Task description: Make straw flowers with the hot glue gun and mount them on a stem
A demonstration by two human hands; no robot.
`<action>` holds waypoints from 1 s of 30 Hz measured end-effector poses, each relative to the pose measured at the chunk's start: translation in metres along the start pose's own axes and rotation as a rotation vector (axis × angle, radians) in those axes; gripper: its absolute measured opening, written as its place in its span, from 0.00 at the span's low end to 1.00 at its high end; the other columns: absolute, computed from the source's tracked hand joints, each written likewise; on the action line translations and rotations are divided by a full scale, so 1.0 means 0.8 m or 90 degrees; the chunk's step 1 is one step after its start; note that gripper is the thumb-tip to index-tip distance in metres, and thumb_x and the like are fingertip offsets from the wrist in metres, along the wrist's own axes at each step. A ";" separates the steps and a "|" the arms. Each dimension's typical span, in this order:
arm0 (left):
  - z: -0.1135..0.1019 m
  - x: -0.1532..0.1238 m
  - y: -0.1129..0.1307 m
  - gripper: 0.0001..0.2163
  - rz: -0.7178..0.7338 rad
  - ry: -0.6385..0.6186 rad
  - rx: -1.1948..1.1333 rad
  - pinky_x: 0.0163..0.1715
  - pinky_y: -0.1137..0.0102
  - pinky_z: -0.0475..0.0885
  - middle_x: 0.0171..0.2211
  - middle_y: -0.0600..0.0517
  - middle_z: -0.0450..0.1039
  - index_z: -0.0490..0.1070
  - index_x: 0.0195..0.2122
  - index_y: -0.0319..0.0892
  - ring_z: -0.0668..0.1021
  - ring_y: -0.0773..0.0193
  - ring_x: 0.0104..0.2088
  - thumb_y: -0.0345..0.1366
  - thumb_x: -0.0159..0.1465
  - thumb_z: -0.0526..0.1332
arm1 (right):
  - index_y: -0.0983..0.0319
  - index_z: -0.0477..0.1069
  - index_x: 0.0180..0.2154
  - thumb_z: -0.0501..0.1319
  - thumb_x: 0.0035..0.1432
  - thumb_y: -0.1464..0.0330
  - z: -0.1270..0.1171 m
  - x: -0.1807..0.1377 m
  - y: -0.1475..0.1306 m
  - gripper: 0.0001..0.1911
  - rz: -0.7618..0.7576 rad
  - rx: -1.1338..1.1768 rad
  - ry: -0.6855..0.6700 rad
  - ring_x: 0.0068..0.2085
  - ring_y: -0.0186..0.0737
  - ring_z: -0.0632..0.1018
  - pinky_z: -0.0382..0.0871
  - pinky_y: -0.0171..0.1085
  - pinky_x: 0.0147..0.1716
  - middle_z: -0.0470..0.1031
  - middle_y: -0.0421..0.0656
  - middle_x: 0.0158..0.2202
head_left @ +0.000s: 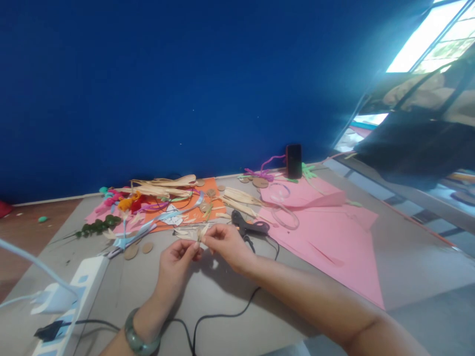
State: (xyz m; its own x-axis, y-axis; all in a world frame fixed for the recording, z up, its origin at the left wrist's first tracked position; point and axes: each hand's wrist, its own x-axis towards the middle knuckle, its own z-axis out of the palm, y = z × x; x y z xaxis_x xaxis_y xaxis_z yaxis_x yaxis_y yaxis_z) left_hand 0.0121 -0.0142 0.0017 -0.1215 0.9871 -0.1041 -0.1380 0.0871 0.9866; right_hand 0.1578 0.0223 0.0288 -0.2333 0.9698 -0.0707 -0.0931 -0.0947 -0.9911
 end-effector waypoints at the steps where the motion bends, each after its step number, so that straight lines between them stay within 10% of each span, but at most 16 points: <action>1: 0.001 0.000 0.001 0.12 -0.005 0.000 -0.006 0.24 0.73 0.70 0.23 0.50 0.76 0.74 0.29 0.37 0.75 0.66 0.23 0.42 0.53 0.67 | 0.64 0.69 0.21 0.66 0.46 0.66 0.000 0.000 0.000 0.10 0.000 0.000 -0.001 0.19 0.28 0.66 0.59 0.30 0.20 0.68 0.35 0.17; 30: -0.001 0.001 0.002 0.09 0.055 0.016 0.057 0.27 0.73 0.71 0.23 0.53 0.75 0.75 0.29 0.39 0.76 0.67 0.24 0.40 0.55 0.66 | 0.64 0.70 0.21 0.69 0.42 0.66 0.003 -0.002 0.003 0.11 0.076 0.088 0.006 0.20 0.28 0.64 0.55 0.31 0.22 0.68 0.35 0.18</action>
State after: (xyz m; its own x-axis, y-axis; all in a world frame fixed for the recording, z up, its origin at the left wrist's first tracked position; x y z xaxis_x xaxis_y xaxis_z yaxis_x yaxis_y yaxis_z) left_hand 0.0112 -0.0134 0.0028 -0.1546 0.9878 -0.0196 -0.0373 0.0140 0.9992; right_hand 0.1556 0.0202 0.0264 -0.2415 0.9520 -0.1881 -0.1976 -0.2380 -0.9509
